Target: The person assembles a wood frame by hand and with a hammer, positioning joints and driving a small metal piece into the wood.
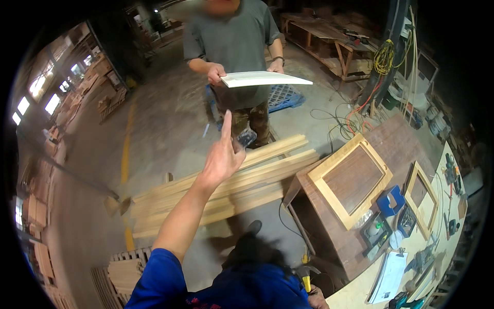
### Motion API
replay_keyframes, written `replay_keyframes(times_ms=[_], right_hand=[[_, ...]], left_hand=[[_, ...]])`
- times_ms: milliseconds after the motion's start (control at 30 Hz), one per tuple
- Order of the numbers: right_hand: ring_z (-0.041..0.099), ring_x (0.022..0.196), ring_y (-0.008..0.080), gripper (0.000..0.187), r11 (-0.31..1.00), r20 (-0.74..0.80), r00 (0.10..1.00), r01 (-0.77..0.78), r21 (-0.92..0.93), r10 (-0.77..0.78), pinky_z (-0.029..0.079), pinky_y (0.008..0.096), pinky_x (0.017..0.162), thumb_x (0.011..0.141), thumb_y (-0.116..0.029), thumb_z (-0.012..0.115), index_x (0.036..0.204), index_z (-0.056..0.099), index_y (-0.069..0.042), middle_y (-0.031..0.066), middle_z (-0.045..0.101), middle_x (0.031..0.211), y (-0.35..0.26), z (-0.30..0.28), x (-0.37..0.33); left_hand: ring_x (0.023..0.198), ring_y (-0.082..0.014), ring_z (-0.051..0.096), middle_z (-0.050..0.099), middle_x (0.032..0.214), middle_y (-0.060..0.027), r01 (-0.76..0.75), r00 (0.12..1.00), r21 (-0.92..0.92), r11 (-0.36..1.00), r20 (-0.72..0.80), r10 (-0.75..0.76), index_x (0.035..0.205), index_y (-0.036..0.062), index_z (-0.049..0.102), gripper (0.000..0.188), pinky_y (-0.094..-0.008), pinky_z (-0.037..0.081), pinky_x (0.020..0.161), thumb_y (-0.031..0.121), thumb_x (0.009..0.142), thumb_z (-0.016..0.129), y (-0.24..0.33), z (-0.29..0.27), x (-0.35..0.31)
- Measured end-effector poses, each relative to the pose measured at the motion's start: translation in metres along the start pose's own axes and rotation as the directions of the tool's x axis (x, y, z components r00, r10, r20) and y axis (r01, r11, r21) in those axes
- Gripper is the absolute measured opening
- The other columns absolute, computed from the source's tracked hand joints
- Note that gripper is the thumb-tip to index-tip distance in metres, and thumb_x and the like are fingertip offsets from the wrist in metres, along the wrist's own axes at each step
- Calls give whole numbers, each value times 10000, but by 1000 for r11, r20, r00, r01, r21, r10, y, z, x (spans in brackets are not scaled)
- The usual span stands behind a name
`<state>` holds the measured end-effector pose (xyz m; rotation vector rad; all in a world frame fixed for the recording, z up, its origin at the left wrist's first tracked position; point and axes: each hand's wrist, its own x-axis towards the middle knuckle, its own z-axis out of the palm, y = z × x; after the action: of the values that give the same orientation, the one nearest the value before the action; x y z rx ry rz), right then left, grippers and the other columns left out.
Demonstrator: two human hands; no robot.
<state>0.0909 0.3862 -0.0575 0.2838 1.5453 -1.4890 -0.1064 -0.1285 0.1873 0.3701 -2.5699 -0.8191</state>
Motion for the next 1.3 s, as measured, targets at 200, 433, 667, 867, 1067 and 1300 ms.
replay_keyframes(times_ms=[200, 433, 667, 867, 1067, 1300], right_hand=[[629, 832, 84, 222, 997, -126, 992, -7, 73, 16, 520, 281, 738, 885, -93, 765, 1091, 702, -40, 14, 714, 937, -39, 55, 52], [640, 816, 95, 221, 989, -228, 973, 9, 147, 25, 534, 293, 738, 864, -73, 777, 1072, 707, -46, 18, 720, 940, -69, 108, 81], [651, 800, 106, 223, 942, -295, 952, 21, 334, 83, 547, 305, 739, 843, -53, 789, 1052, 713, -52, 22, 727, 943, -41, 133, 72], [645, 801, 111, 212, 994, -335, 942, 25, 110, 13, 523, 304, 714, 868, -63, 763, 1074, 719, -40, 39, 733, 963, -23, 115, 64], [580, 749, 88, 179, 980, -409, 892, -200, 23, 191, 498, 249, 693, 832, -124, 780, 951, 658, -67, -23, 641, 823, -97, 117, 51], [579, 761, 90, 72, 945, -431, 884, -32, 325, 178, 473, 267, 653, 885, -77, 704, 917, 642, -59, 0, 659, 861, 18, 103, 26]], left_hand=[[764, -390, 669, 657, 795, -183, -120, 990, -149, 981, -97, 106, 1578, 30, 114, 972, -450, 526, 749, 32, 782, 671, -5, -4, 92], [780, -391, 683, 702, 840, -188, -213, 973, -166, 963, 52, 224, 1365, 43, 487, 570, -495, 530, 706, 107, 822, 648, -51, 14, 128], [743, -360, 675, 679, 785, -165, -294, 948, -93, 951, 97, 302, 1359, 63, 559, 584, -446, 535, 670, 59, 787, 676, -53, 26, 122], [711, -370, 658, 665, 759, -170, -275, 888, -248, 929, 305, 344, 1373, 81, 513, 609, -492, 523, 671, 105, 788, 681, -26, 67, 87], [791, -408, 656, 675, 806, -169, -262, 635, -414, 872, 606, 479, 944, 49, 596, 179, -500, 507, 708, 132, 821, 697, -24, 140, 31], [894, -418, 624, 656, 923, -200, -285, 395, -507, 813, 711, 582, 906, 32, 583, 200, -504, 494, 746, 191, 873, 701, 41, 247, -21]])
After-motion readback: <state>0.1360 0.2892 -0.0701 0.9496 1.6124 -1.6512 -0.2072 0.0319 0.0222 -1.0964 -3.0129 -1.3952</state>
